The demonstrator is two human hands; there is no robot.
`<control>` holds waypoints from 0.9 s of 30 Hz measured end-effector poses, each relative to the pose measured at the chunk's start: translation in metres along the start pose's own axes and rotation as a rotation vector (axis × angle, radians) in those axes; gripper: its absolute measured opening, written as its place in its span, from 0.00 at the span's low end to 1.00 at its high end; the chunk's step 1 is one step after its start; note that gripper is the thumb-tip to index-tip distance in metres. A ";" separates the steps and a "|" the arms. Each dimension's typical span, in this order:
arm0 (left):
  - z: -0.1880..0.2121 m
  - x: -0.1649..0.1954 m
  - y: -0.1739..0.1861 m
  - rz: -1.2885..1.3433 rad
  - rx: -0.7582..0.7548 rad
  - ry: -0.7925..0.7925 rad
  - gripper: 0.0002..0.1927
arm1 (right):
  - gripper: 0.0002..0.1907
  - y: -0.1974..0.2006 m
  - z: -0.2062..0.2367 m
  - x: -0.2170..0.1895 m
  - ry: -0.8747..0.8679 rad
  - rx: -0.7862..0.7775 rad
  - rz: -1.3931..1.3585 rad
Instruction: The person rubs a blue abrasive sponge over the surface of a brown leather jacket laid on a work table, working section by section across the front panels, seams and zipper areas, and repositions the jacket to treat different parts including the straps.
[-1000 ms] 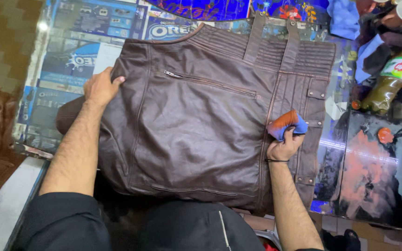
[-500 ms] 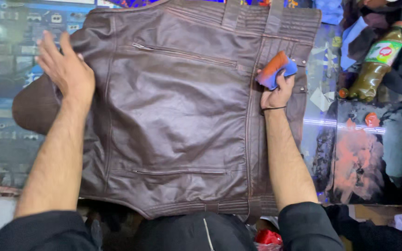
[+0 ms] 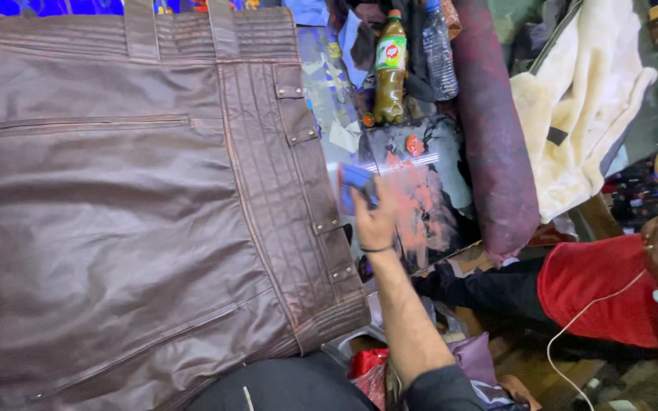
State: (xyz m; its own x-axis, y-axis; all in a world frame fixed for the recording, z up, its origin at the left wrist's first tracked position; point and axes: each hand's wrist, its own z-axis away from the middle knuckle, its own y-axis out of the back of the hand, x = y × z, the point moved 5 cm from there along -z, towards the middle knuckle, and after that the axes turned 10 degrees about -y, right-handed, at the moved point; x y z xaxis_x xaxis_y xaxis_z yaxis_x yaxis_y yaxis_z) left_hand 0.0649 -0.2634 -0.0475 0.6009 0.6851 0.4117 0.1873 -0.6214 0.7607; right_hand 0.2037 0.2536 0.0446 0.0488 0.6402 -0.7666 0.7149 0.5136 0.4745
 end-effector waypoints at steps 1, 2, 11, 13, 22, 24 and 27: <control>-0.005 0.015 -0.011 -0.030 0.009 -0.007 0.32 | 0.14 0.031 0.001 0.018 -0.013 0.058 0.111; -0.010 0.040 -0.032 -0.050 0.009 -0.009 0.31 | 0.17 0.061 0.000 0.035 -0.017 0.195 0.274; -0.084 0.241 -0.152 -0.164 -0.159 -0.136 0.26 | 0.15 0.108 -0.063 0.089 -0.117 0.150 0.559; -0.098 0.279 -0.145 -0.185 -0.210 -0.178 0.25 | 0.13 0.096 -0.090 0.071 -0.252 0.138 0.477; -0.166 0.369 -0.100 -0.410 -0.439 -0.320 0.20 | 0.23 0.358 -0.143 0.064 -0.303 -0.764 -0.797; -0.176 0.395 -0.117 -0.503 -0.479 -0.343 0.18 | 0.27 0.369 -0.142 0.083 -0.217 -0.820 -0.972; -0.227 0.492 -0.181 -0.647 -0.533 -0.351 0.17 | 0.21 0.375 -0.128 0.099 -0.259 -0.641 -0.858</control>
State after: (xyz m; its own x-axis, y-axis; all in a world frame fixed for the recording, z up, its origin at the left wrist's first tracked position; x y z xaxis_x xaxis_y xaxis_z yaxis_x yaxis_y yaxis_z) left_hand 0.1502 0.2728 0.1318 0.7219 0.6296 -0.2871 0.2386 0.1629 0.9573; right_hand 0.3879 0.5827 0.2020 -0.0922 -0.1717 -0.9808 0.0906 0.9795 -0.1799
